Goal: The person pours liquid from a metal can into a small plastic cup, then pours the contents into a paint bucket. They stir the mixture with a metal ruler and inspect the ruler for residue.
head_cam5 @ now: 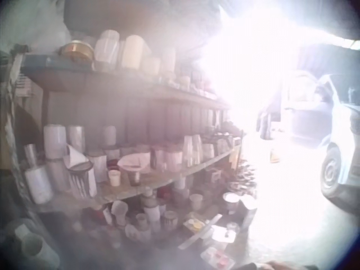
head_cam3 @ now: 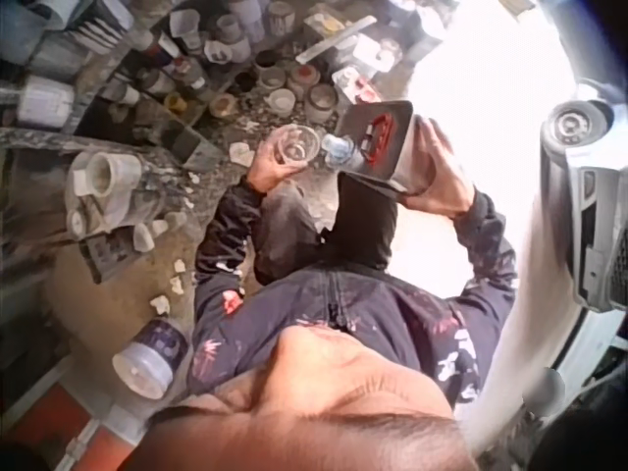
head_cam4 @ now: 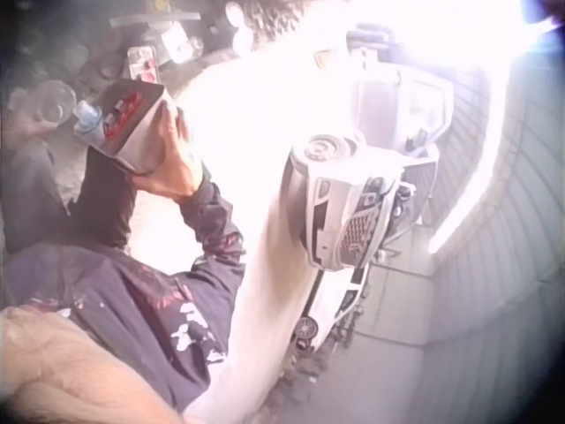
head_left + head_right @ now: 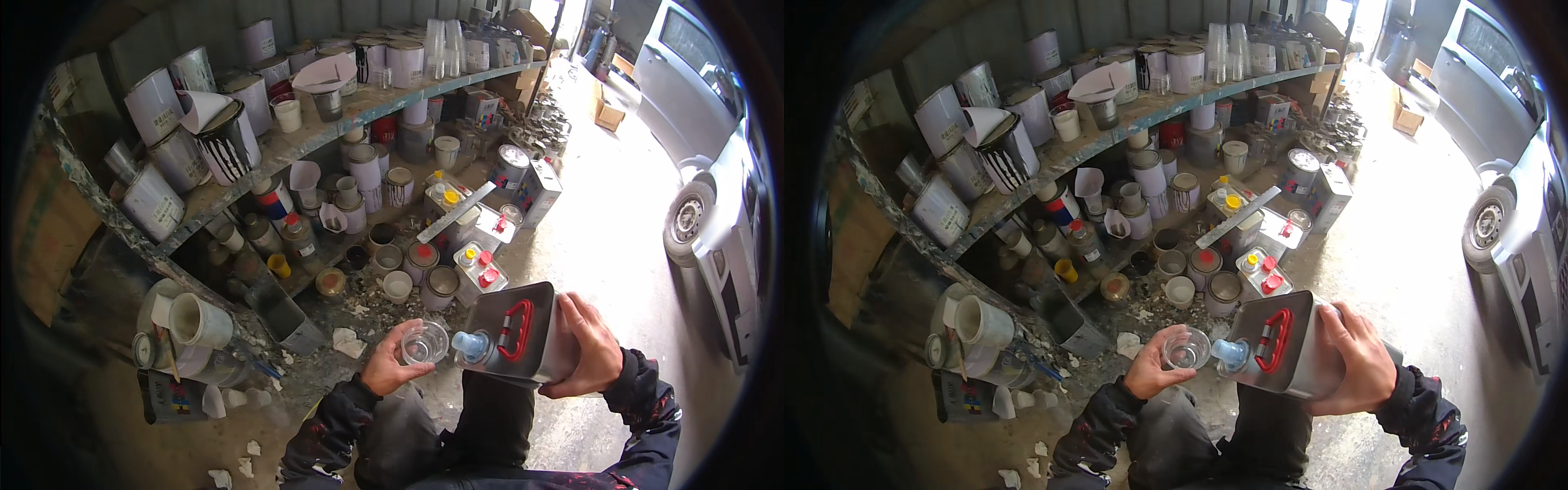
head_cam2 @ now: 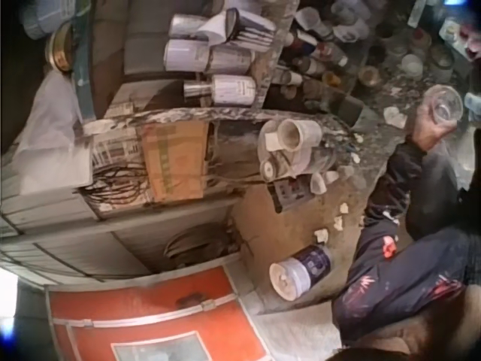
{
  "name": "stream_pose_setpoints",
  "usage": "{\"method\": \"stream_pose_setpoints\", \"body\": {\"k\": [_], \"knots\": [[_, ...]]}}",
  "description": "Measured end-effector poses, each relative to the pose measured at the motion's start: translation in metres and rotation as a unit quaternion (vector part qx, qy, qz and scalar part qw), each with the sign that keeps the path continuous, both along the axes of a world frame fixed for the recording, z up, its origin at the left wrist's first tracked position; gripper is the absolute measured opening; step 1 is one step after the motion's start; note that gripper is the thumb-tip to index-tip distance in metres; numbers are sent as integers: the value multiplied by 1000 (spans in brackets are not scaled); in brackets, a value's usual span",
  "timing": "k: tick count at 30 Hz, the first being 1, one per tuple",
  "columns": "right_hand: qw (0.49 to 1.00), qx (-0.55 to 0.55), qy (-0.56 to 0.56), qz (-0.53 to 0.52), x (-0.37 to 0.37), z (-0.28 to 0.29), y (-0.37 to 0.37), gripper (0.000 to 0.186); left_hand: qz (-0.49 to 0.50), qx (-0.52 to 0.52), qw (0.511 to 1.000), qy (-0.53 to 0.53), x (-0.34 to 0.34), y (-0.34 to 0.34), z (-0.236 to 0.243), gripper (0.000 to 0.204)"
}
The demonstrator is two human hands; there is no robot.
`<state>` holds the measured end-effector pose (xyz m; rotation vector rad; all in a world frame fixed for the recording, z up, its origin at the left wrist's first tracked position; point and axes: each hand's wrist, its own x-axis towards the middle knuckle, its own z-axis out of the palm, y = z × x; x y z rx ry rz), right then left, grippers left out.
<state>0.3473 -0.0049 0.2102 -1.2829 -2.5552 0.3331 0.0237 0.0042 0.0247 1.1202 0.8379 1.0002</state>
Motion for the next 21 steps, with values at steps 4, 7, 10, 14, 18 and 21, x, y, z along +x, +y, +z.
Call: {"method": "stream_pose_setpoints", "body": {"k": [4,7,10,14,18,21], "knots": [[999,-14,-38,4,-13,3,3,121,-15,27,999,30,-1,1,-2,79],[997,-14,-66,24,-23,5,9,122,-41,12,999,8,-3,3,-10,79],[995,-25,-87,31,-32,6,13,121,-59,-18,997,-45,-2,3,-20,76],[993,-26,-111,30,-43,6,14,120,-50,8,999,-19,-5,3,-28,74],[991,-24,-125,31,-48,6,15,121,-49,6,999,-12,-7,2,-30,72],[990,-38,-129,33,-51,7,16,121,-65,13,998,10,-11,3,-32,76]]}}
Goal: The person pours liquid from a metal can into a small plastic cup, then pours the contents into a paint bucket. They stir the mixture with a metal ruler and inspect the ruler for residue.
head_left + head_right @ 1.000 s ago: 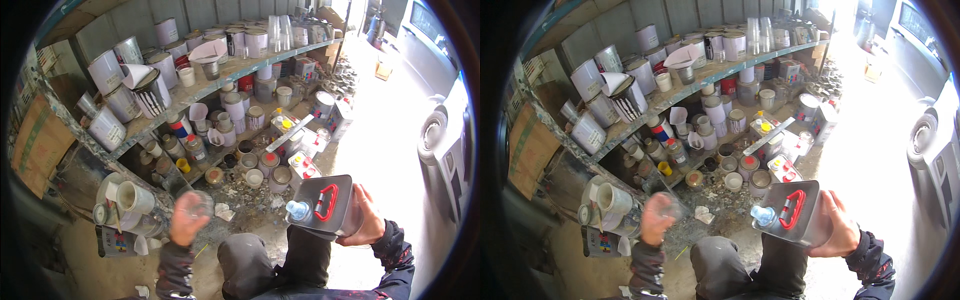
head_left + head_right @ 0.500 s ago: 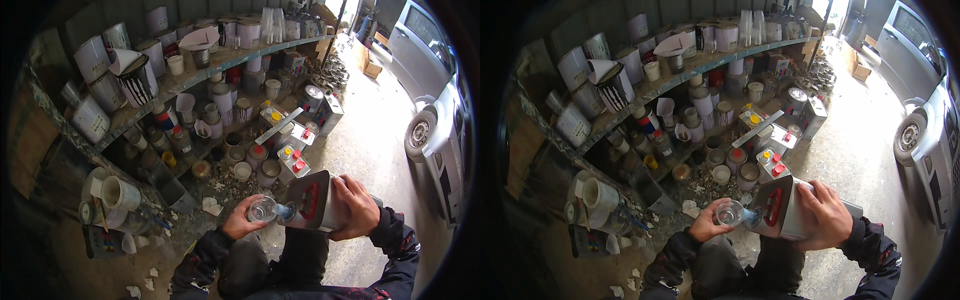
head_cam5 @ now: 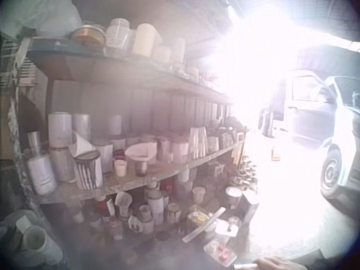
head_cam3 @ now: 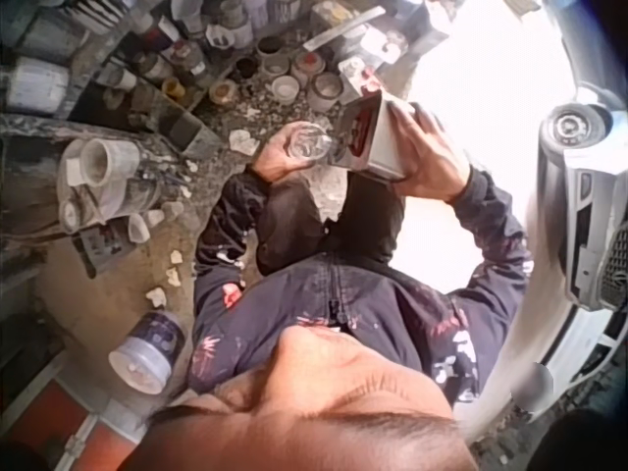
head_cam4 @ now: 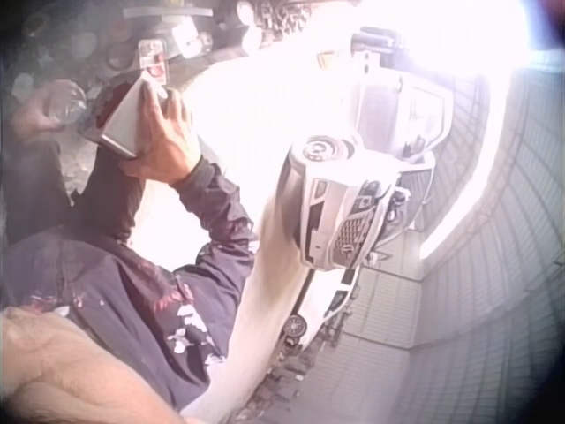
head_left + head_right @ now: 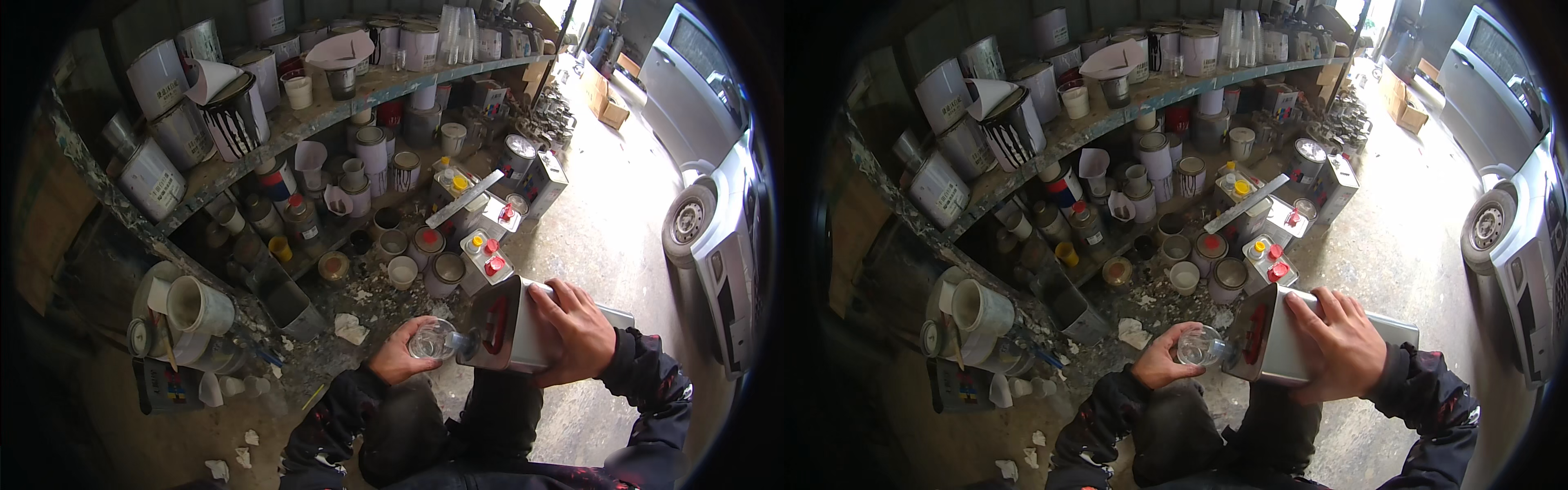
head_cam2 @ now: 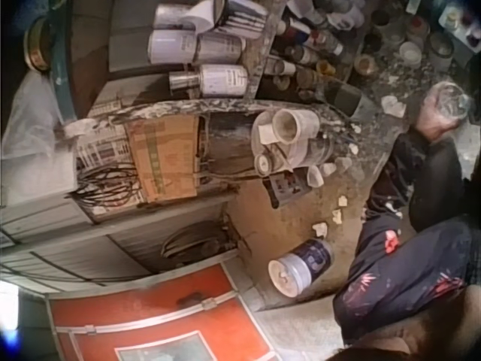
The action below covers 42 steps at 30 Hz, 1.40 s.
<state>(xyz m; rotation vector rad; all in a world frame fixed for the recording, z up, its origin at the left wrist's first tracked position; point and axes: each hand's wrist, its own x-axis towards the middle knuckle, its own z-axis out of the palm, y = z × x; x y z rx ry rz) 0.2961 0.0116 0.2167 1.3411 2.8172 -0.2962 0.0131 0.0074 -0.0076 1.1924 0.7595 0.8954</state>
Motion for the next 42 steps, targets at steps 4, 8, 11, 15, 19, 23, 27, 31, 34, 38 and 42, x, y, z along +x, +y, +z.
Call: {"method": "stream_pose_setpoints", "body": {"k": [4,8,11,15,19,23,27,31,34,38,42], "knots": [[1000,-1,-3,-4,-2,0,0,120,-6,13,1000,9,-1,1,-1,78],[1000,8,3,-6,-1,0,0,120,17,-4,1000,-21,2,-1,4,73],[1000,15,15,-1,1,-1,-1,120,11,-4,1000,-17,3,0,6,74],[1000,19,17,2,4,-1,-2,120,7,-10,1000,-16,3,-1,3,75],[1000,19,20,2,3,-1,-2,120,-1,-10,1000,-15,3,-1,0,77],[1000,19,19,-4,3,0,-3,120,2,3,1000,-3,2,-1,3,78],[1000,19,18,-6,3,0,-4,120,6,-5,1000,8,1,-3,9,79],[1000,14,14,-10,4,0,-5,120,5,-38,999,-14,2,-4,10,79],[1000,17,14,-12,5,0,-6,120,11,-25,1000,-6,2,-4,9,79],[1000,21,20,-12,5,0,-7,119,8,-10,1000,-9,2,-4,9,79],[999,24,26,-13,6,1,-8,119,19,-33,998,-41,3,-6,11,78]]}}
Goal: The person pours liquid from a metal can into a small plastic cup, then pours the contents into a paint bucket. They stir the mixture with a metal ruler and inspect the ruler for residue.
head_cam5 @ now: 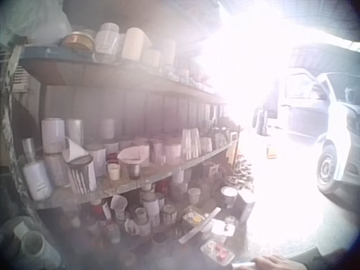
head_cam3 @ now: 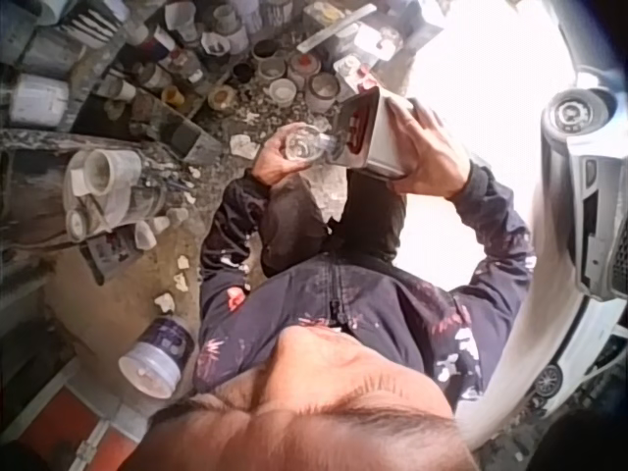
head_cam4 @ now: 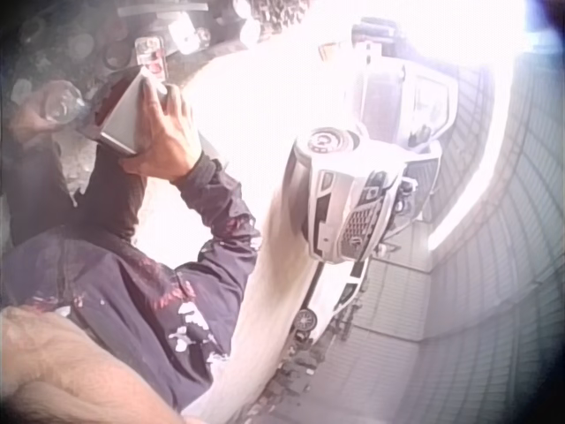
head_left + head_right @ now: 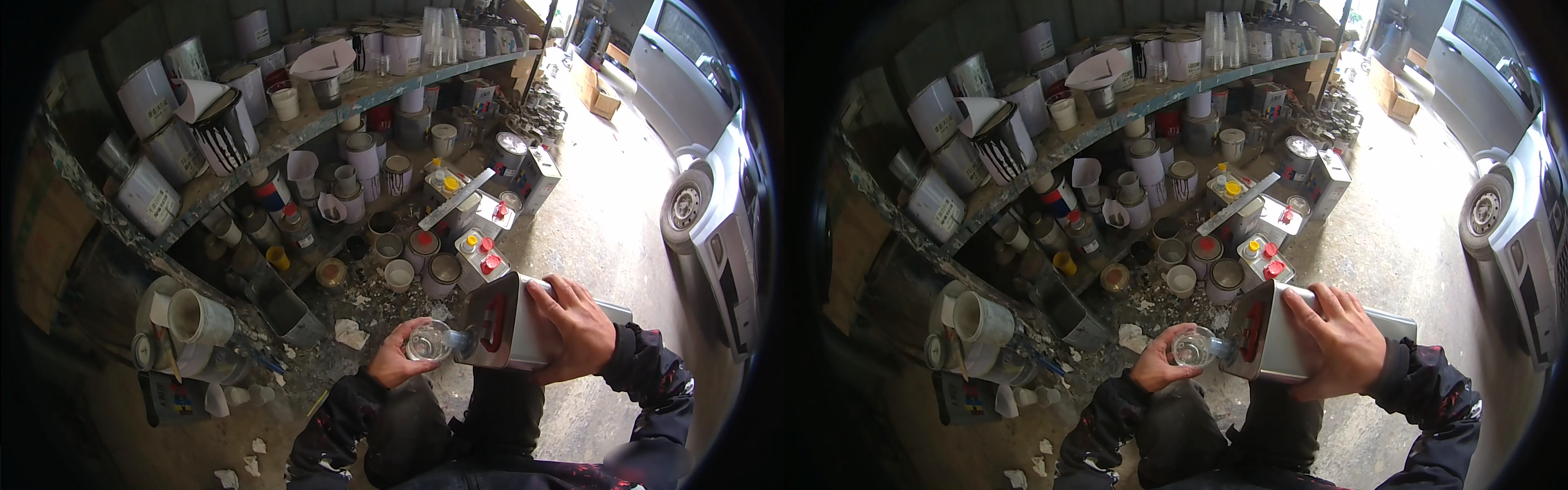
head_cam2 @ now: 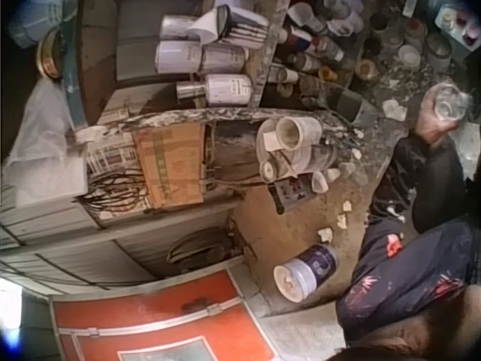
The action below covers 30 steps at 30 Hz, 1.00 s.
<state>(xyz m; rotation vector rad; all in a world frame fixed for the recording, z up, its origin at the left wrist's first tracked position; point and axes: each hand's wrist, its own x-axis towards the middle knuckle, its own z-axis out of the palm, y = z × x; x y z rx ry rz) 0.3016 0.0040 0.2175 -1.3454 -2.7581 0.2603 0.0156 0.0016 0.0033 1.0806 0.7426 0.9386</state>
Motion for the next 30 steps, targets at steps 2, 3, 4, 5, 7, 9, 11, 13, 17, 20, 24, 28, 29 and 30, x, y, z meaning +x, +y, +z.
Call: {"method": "stream_pose_setpoints", "body": {"k": [2,3,4,5,7,9,11,13,17,20,24,28,29,30], "knots": [[1000,1,0,0,0,0,0,119,-2,-4,1000,-5,0,0,0,78],[1000,1,-1,0,0,0,-1,119,-9,-3,1000,-1,0,1,0,78],[1000,2,0,0,0,0,-1,118,-16,-18,1000,4,0,1,0,79],[1000,3,0,-1,1,0,-1,118,-13,1,1000,4,0,1,-1,78],[1000,6,2,-1,1,0,-1,118,-9,-6,1000,4,0,1,-1,78],[1000,7,4,-1,2,0,-1,118,-10,-1,1000,5,0,1,0,78],[1000,4,7,0,3,0,-1,118,-7,4,1000,15,0,2,3,78],[1000,5,13,1,4,0,-2,118,-1,26,999,37,1,2,5,78],[1000,5,17,-7,6,0,-3,118,-6,-16,1000,-1,3,2,8,78],[1000,0,21,-11,7,0,-3,118,5,-10,1000,-26,3,0,8,76],[1000,2,27,-16,12,1,-4,118,2,-4,999,-32,5,2,11,76],[999,-4,47,-18,21,1,-6,119,-11,-6,1000,-5,7,4,19,77],[999,-2,49,-21,23,1,-6,119,-14,-10,1000,-12,8,6,22,77],[998,-1,51,-24,26,1,-7,119,-18,-15,1000,-18,9,7,23,77]]}}
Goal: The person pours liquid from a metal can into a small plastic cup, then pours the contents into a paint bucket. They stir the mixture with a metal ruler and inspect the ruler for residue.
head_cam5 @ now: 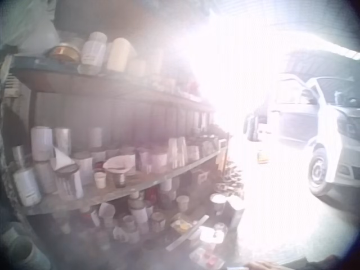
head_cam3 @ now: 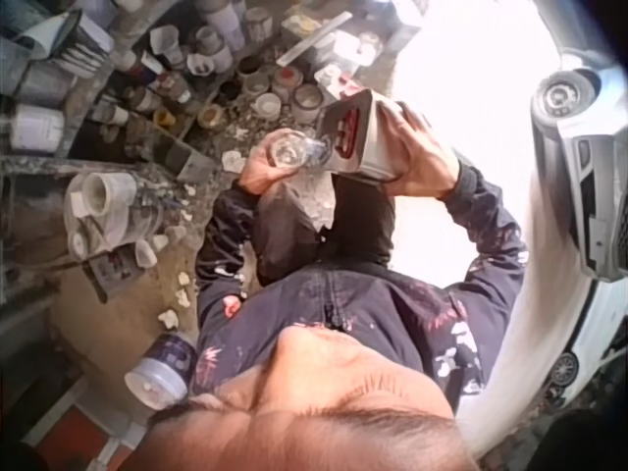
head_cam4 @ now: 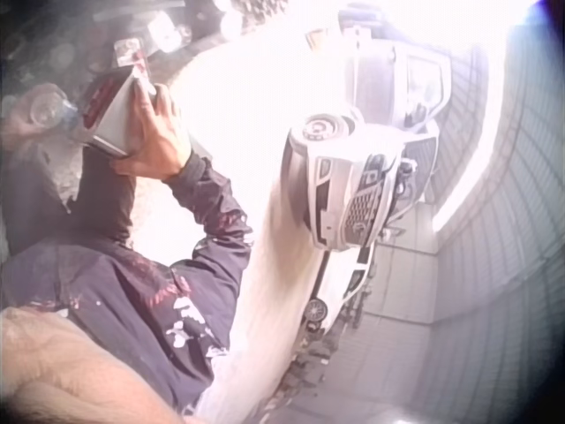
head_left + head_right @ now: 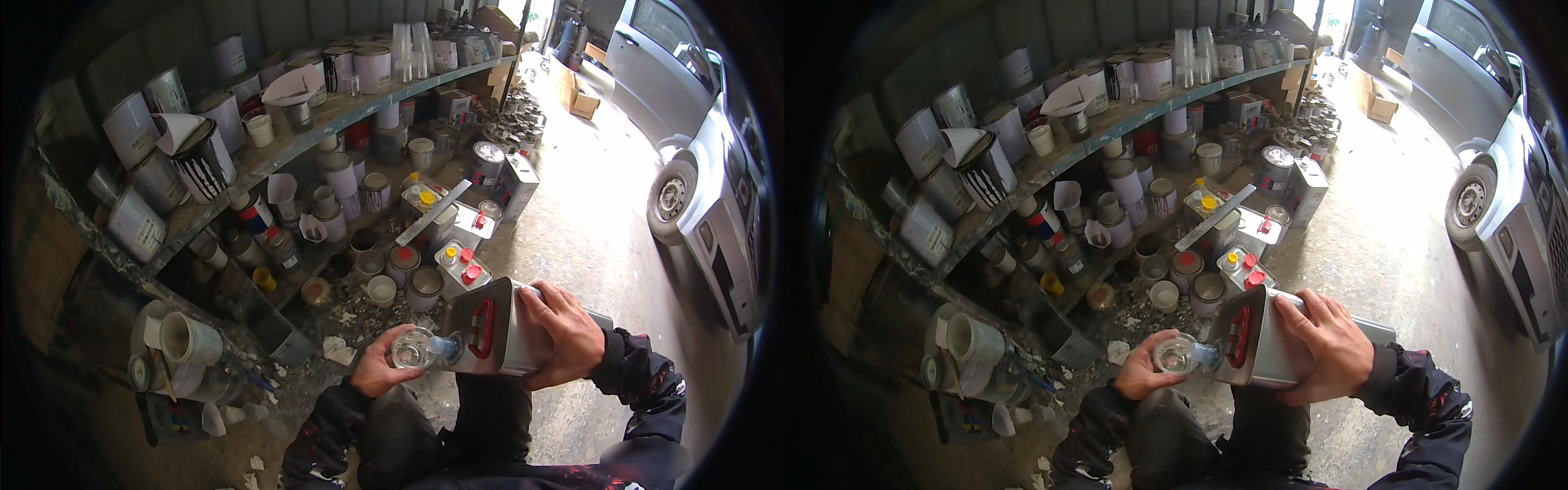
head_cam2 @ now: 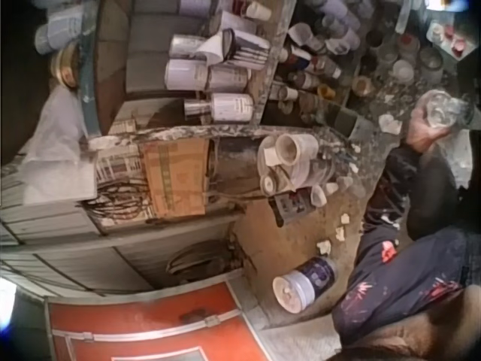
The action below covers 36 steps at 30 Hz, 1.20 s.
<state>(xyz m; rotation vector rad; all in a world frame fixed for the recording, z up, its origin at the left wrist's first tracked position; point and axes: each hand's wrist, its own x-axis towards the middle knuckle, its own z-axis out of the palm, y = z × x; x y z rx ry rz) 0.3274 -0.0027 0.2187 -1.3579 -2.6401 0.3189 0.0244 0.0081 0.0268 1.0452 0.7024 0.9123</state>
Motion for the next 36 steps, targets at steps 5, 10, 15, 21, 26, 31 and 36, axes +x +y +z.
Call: {"method": "stream_pose_setpoints", "body": {"k": [5,10,15,21,26,31,36], "knots": [[1000,7,14,-6,11,-1,-2,120,-7,-14,999,-30,7,6,4,77],[999,13,24,-18,26,-5,-5,121,-7,-29,1000,-7,14,7,11,78],[994,22,109,-13,51,-13,-11,123,-10,5,1000,-19,27,12,30,78],[983,41,176,-18,86,-25,-18,131,-1,36,999,-8,51,18,50,78],[967,31,241,-77,122,-39,-17,135,12,26,998,-48,63,23,61,78],[901,-13,374,-221,165,-81,1,133,72,27,994,-76,57,22,76,81],[843,102,434,-301,202,-173,54,129,138,73,987,-48,37,20,80,81]]}}
